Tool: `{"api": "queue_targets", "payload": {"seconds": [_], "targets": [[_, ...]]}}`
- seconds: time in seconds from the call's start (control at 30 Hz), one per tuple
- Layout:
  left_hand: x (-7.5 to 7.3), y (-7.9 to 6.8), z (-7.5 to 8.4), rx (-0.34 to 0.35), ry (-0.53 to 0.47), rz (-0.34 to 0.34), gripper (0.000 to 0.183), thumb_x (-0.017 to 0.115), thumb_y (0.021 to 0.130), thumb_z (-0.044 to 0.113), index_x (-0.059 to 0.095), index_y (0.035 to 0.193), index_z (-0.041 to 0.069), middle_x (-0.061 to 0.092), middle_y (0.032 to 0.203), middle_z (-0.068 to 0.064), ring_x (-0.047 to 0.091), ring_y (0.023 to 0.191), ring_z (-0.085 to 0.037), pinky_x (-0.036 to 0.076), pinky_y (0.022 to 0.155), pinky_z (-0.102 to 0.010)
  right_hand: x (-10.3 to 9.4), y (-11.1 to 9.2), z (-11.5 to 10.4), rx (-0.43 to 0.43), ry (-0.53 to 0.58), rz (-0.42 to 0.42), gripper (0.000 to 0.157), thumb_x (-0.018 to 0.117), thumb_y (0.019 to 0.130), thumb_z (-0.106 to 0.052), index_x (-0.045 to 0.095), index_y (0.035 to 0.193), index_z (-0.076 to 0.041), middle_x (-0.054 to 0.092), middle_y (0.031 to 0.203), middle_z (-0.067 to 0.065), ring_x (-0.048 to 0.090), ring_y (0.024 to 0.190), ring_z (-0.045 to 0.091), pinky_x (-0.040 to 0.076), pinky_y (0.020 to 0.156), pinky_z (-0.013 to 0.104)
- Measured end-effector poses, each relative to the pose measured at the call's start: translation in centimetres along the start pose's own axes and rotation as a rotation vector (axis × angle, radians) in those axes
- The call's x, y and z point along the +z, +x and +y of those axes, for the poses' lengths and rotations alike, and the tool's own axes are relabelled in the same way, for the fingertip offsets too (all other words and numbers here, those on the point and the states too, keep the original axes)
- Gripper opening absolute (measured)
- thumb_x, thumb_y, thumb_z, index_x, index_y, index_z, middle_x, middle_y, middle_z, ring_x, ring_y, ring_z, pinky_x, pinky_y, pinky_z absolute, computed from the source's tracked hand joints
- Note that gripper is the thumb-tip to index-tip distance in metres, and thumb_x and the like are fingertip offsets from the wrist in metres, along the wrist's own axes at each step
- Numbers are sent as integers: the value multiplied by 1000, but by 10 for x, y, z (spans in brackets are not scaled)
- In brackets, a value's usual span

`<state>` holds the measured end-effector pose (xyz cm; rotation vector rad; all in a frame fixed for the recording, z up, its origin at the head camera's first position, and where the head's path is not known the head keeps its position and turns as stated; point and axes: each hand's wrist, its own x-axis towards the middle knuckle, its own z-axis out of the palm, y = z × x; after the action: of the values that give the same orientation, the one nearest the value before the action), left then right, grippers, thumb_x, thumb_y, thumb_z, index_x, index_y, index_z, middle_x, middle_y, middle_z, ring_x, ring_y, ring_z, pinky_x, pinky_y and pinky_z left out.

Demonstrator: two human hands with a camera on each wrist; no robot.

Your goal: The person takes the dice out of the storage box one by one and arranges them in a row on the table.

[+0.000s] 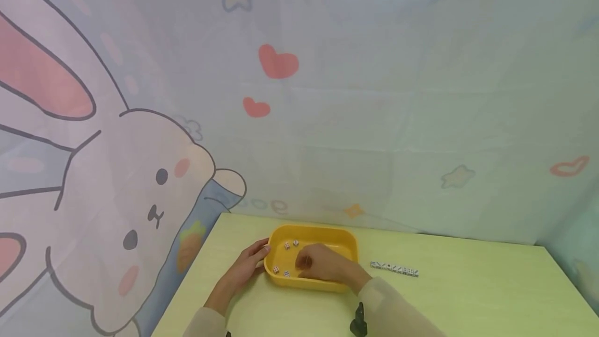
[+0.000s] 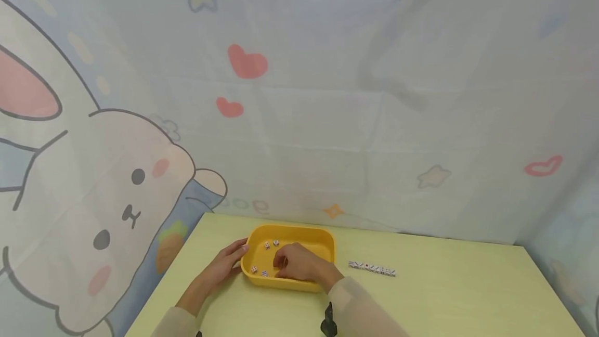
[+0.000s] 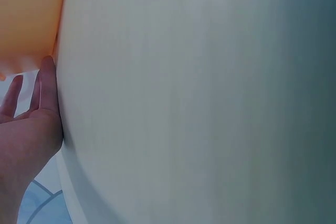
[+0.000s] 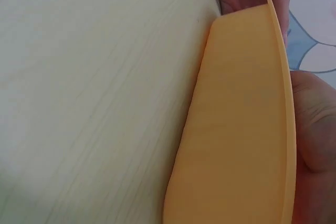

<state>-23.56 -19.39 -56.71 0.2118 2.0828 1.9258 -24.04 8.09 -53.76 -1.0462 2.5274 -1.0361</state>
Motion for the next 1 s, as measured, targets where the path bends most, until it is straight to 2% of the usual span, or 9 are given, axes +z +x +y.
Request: {"api": "queue_targets", "payload": {"seconds": [0.13,0.3,0.63,1.0], "targets": [[1,0,2,0,-6,1,61,56,112,33,40,160,-3,42,162,-27,44,147,-42,50,112,-50,7,11,-9,8,-8,16,15,85,91,-13,77,102,-8,74,96,-3,61,83,3,55,79,22],[2,0,1,5,-9,-6,62,56,112,33,39,160,-3,42,162,-27,45,146,-41,51,111,-50,16,22,-7,8,-30,-5,11,83,90,-6,78,100,-7,73,93,-4,60,83,2,55,80,21],[3,0,-1,4,-6,-8,62,55,112,34,39,160,-4,42,161,-27,47,144,-40,51,111,-50,22,27,-5,13,-13,-33,11,80,87,2,77,94,-7,67,83,-9,57,77,1,53,75,19],[0,2,3,-9,-7,20,62,56,112,33,40,160,-3,42,161,-27,44,146,-43,51,111,-51,19,28,-2,68,8,44,9,83,90,-14,75,90,-11,63,78,-12,56,74,3,51,72,21]]}}
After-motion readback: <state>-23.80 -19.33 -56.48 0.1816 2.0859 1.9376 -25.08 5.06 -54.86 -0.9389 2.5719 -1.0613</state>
